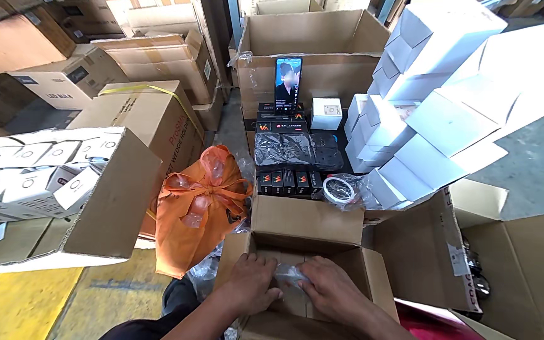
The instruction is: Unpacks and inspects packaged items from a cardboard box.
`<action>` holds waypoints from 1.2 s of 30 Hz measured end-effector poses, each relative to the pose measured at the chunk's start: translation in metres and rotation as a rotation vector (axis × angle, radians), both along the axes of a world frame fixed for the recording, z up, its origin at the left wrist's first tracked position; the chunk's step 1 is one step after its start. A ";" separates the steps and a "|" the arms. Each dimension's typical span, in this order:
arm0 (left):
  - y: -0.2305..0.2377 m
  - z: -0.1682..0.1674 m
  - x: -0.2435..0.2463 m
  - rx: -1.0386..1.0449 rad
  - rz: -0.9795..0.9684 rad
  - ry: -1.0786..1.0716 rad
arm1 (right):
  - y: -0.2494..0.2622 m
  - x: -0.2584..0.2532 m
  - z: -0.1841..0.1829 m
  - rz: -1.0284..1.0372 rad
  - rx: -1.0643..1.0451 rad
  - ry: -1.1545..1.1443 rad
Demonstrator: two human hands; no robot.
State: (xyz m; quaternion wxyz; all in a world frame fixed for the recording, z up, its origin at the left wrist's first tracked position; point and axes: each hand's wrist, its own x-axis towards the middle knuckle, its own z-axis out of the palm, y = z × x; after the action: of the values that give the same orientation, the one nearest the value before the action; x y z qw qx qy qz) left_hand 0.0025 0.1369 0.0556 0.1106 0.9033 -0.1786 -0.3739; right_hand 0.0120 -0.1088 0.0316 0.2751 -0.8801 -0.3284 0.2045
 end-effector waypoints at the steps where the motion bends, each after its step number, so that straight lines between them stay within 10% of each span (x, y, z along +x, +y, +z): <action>1: 0.000 0.000 0.000 0.001 -0.001 0.000 | 0.000 0.000 0.000 0.001 0.000 -0.005; 36: -0.003 0.002 0.000 0.017 -0.009 0.007 | -0.001 -0.001 -0.003 0.040 -0.007 -0.032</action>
State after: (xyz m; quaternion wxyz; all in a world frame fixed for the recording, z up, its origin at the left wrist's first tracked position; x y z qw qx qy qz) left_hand 0.0027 0.1344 0.0580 0.1018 0.9021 -0.1792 -0.3792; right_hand 0.0106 -0.1101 0.0284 0.2628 -0.8775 -0.3495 0.1971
